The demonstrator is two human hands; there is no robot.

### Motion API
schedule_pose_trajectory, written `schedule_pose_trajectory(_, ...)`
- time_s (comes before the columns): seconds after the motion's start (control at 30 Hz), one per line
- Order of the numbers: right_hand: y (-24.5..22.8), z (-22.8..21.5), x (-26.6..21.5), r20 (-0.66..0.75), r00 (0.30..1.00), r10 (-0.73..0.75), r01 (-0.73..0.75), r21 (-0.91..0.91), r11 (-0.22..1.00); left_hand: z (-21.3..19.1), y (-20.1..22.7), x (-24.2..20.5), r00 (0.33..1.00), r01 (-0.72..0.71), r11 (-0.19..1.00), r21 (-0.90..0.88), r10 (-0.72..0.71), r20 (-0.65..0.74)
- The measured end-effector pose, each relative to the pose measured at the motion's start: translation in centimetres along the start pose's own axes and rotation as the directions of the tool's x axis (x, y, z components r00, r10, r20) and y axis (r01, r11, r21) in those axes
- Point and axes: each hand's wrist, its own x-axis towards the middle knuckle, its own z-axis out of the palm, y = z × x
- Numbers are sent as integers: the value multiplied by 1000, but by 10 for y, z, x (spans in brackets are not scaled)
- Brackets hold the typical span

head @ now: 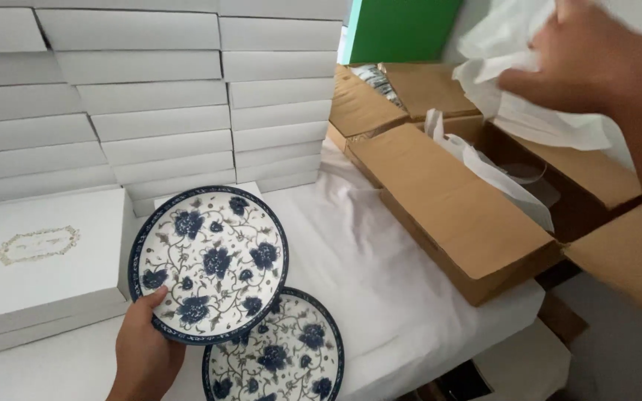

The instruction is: The person takes decorative plates from a cardboard box, wraps each one in tissue paper, and places it into a white box. The person then closes the box and stacks it with other boxes.

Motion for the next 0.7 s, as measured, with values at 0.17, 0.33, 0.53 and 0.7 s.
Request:
schedule_pose_trajectory(0.17, -2, 88, 16, 515, 849, 118, -458, 605, 651, 7, -8, 0, 969, 204, 973, -107, -216, -120)
schedule_pose_trajectory(0.33, 4, 213, 47, 755, 655, -37, -658, 594, 463, -19, -82, 36, 902, -370, 809, 456, 431, -32)
schedule_pose_trajectory(0.53, 51, 213, 36, 327, 853, 407, -467, 126, 875, 0, -1, 3, 953, -122, 816, 566, 256, -163)
schedule_pose_trajectory(0.7, 83, 364, 40, 597, 785, 164, -417, 314, 853, 10, 64, 10, 690, 573, 502, -648, -722, 50)
